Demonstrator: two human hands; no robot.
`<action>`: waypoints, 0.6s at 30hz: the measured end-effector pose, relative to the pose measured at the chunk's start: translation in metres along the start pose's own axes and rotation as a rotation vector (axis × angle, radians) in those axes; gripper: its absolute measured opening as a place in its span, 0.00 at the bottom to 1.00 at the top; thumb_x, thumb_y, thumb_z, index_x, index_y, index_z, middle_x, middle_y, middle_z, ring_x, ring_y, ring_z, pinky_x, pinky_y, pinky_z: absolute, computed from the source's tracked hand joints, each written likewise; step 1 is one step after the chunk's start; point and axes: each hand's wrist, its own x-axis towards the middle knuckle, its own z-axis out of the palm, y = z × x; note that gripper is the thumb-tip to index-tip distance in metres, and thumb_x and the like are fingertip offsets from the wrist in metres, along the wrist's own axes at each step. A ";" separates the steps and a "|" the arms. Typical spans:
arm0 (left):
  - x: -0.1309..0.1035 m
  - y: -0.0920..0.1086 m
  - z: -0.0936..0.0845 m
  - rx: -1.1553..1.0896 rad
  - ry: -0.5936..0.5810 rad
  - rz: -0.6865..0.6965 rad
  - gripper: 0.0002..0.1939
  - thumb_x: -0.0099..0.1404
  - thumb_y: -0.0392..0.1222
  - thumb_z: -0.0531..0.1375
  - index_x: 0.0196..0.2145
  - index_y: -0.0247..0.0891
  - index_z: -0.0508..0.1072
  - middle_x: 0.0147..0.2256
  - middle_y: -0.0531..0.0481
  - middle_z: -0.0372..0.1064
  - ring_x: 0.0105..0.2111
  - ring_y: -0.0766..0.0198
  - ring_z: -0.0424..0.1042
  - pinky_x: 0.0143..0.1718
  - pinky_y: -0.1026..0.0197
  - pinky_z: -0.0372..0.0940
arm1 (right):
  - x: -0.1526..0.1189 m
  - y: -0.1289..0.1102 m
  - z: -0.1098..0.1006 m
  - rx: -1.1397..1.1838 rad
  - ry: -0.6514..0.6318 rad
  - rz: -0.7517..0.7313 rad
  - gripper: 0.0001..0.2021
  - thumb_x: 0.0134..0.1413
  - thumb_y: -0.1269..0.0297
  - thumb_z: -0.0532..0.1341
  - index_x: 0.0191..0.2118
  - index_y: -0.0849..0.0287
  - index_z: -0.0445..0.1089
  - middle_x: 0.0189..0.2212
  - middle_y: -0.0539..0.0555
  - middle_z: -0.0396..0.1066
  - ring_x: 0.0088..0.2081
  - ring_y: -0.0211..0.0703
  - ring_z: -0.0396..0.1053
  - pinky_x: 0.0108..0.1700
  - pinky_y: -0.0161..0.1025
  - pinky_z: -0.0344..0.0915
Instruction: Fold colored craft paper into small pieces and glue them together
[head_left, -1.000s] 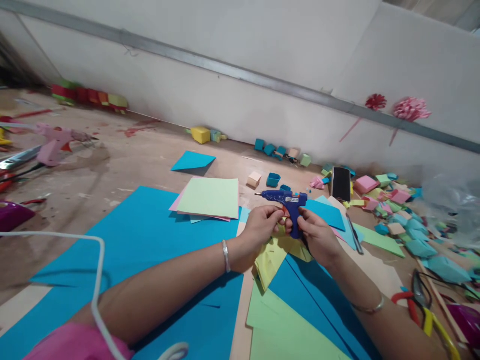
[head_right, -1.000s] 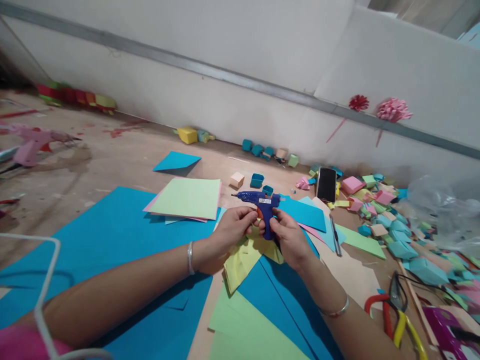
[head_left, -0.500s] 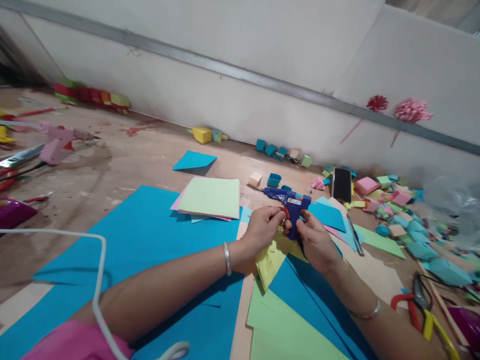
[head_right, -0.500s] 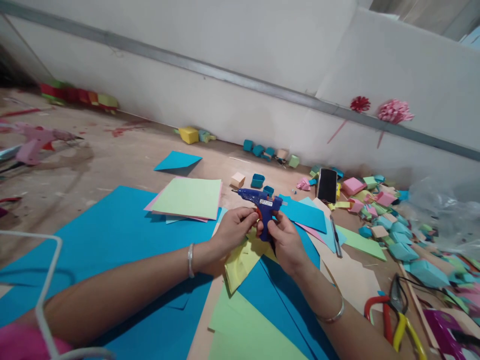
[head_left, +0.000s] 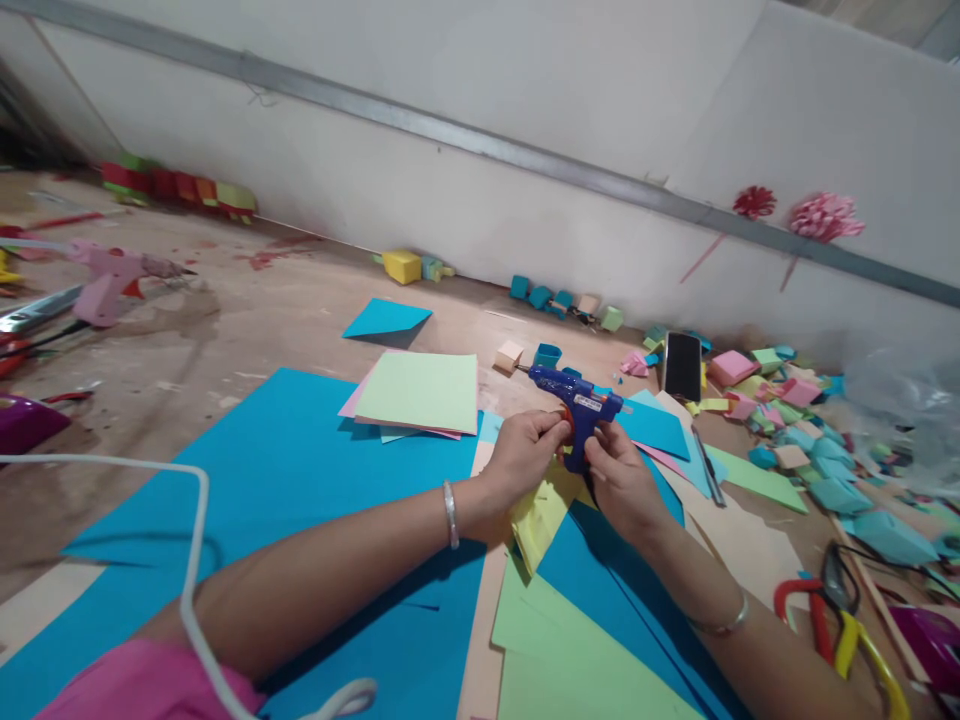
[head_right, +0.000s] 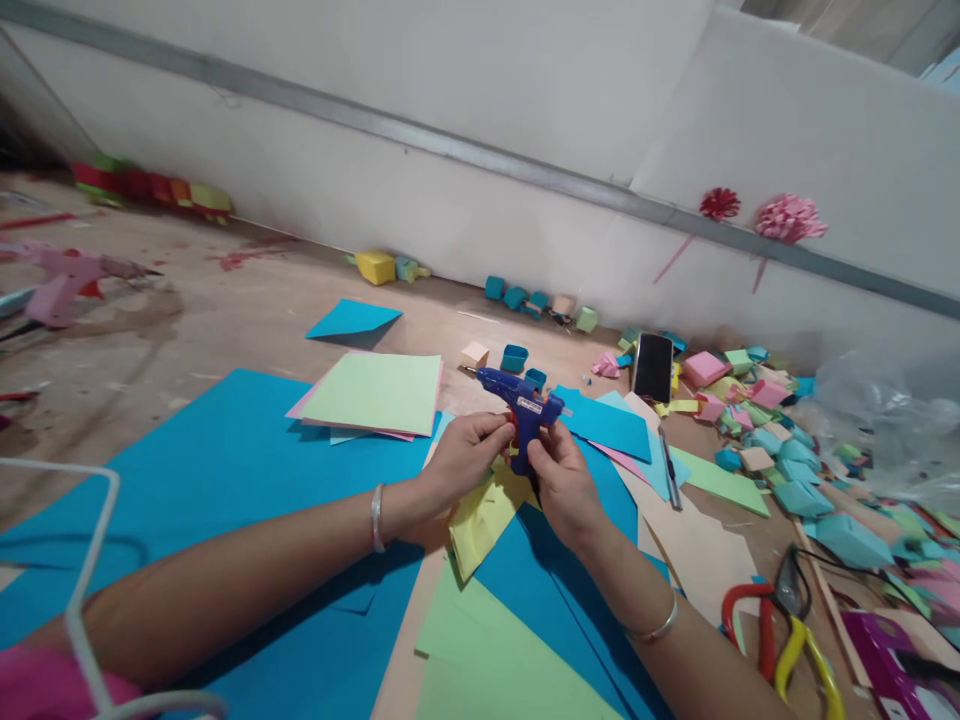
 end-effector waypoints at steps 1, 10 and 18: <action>-0.001 0.001 0.000 0.014 -0.004 0.007 0.16 0.64 0.43 0.54 0.21 0.35 0.69 0.23 0.52 0.66 0.25 0.66 0.64 0.27 0.65 0.58 | 0.000 0.000 0.000 0.002 0.003 -0.001 0.23 0.50 0.57 0.66 0.53 0.48 0.65 0.51 0.52 0.70 0.49 0.44 0.70 0.48 0.42 0.68; -0.008 0.014 0.001 0.108 -0.048 0.046 0.12 0.59 0.47 0.63 0.32 0.34 0.75 0.28 0.51 0.70 0.28 0.64 0.66 0.28 0.64 0.59 | -0.005 0.002 0.002 -0.026 -0.085 -0.064 0.23 0.50 0.58 0.68 0.52 0.44 0.63 0.50 0.49 0.71 0.49 0.43 0.70 0.50 0.41 0.67; -0.005 0.009 0.003 -0.143 -0.047 -0.093 0.12 0.58 0.44 0.64 0.36 0.33 0.78 0.35 0.46 0.77 0.36 0.58 0.74 0.35 0.62 0.66 | -0.004 0.000 0.000 -0.181 -0.167 -0.086 0.24 0.52 0.61 0.65 0.55 0.48 0.61 0.48 0.52 0.70 0.47 0.44 0.69 0.48 0.40 0.67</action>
